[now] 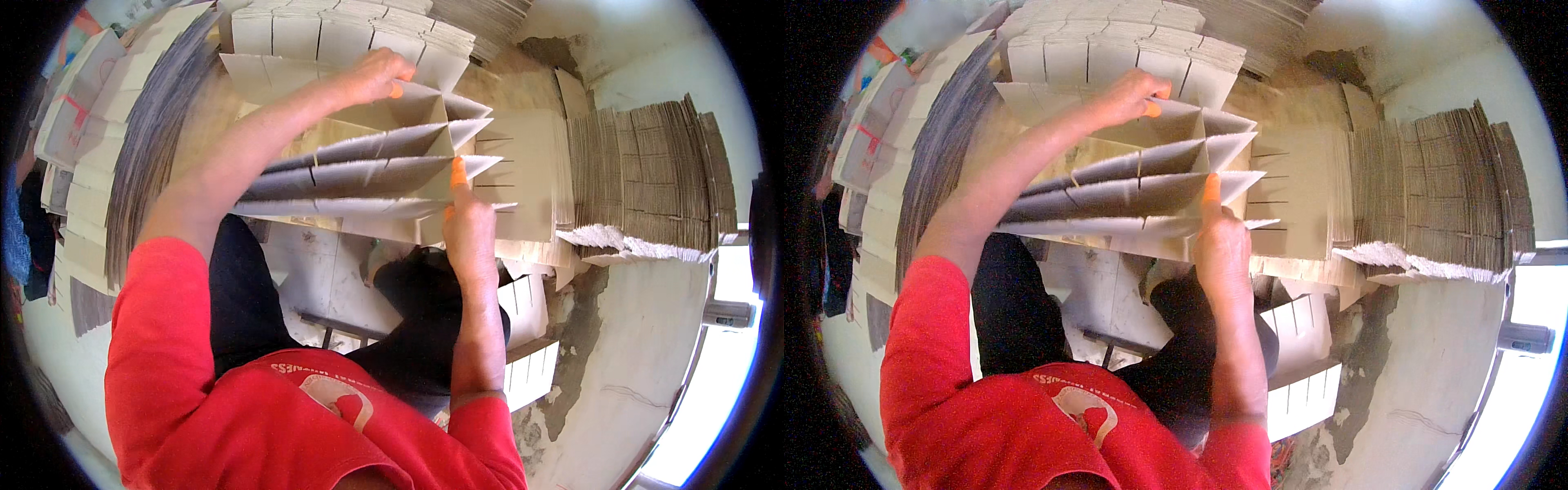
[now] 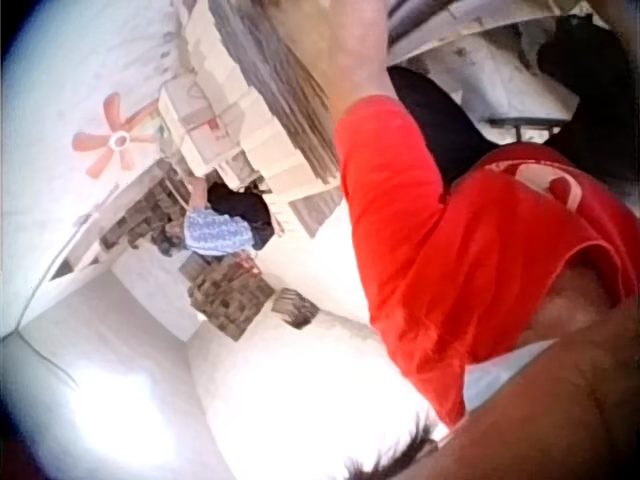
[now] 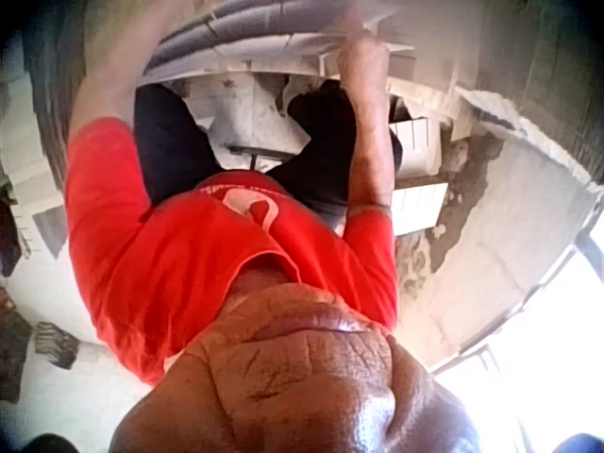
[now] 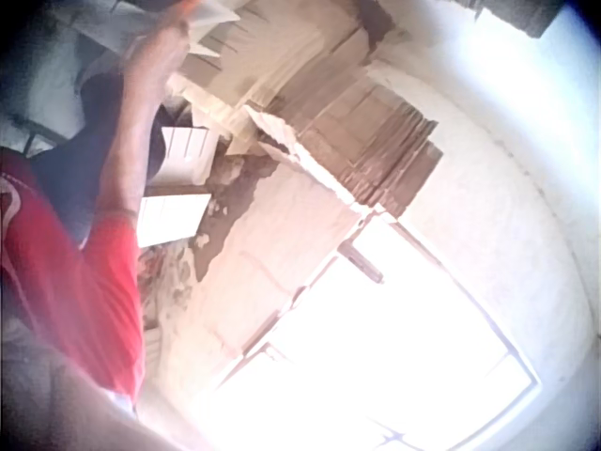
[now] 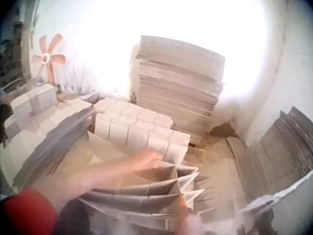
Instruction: The person sits on the floor and repeatedly folds flat cardboard sheets along pre-scored lines to form box dividers. They insert each folded divider into a larger cardboard frame, stacking them vertically to create a multi-compartment structure.
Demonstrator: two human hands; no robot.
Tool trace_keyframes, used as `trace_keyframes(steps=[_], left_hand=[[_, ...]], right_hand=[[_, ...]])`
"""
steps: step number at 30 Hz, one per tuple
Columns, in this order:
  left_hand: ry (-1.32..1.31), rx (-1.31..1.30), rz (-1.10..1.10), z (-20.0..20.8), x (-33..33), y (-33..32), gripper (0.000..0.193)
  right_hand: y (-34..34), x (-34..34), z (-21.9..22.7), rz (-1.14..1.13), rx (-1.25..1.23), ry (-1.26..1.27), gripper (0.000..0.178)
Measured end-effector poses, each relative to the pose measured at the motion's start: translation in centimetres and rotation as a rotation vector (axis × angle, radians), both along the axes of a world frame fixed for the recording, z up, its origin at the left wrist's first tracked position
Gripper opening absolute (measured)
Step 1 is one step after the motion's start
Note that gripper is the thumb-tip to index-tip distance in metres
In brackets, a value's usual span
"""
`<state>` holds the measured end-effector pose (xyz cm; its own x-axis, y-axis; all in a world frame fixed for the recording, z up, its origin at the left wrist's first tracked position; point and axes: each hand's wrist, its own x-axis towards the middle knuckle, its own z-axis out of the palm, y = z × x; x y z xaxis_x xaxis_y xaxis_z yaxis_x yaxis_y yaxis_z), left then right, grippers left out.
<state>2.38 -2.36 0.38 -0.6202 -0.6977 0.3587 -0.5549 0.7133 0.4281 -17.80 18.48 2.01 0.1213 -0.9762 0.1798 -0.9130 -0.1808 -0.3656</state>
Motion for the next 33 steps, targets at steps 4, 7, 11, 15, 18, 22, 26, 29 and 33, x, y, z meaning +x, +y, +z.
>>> trace_keyframes(steps=[4, 7, 11, 15, 18, 22, 26, 29, 33], left_hand=[[0.064, -0.108, 0.039, 2.0, 2.5, 0.8, 0.022], [-0.16, 0.095, 0.112, 6.8, 3.9, 4.8, 0.025], [-0.525, 0.226, 0.117, 7.9, 6.3, 9.7, 0.023], [-0.28, 0.1, 0.08, 0.7, 11.6, 9.6, 0.018], [-0.147, -0.047, 0.22, 1.5, 11.0, 9.9, 0.018], [-0.389, 0.034, 0.263, 1.9, 11.5, 8.3, 0.021], [-0.233, -0.017, 0.324, 1.9, 12.5, 9.0, 0.028], [-0.184, -0.044, 0.299, 5.9, 10.2, 14.5, 0.031], [-0.325, 0.04, 0.116, 6.0, 9.4, 20.8, 0.034]], right_hand=[[-0.3, -0.2, 0.1, -0.035, -0.03, 0.07, 0.065], [-0.3, -1.8, -0.2, -0.082, -0.006, 0.054, 0.061], [0.0, -2.3, -0.2, -0.135, -0.031, 0.058, 0.061], [-0.6, -3.1, 1.9, -0.088, 0.151, -0.042, 0.051], [-0.4, -6.7, 4.0, -0.15, 0.184, -0.328, 0.049], [-1.4, -12.4, 0.8, -0.491, -0.251, 0.235, 0.061], [-1.5, -13.6, -2.0, -0.652, -0.152, 0.548, 0.064], [-1.1, -15.3, -3.1, -0.639, -0.024, 0.525, 0.057], [-2.1, -18.5, -3.7, -0.585, -0.037, 0.455, 0.049]])
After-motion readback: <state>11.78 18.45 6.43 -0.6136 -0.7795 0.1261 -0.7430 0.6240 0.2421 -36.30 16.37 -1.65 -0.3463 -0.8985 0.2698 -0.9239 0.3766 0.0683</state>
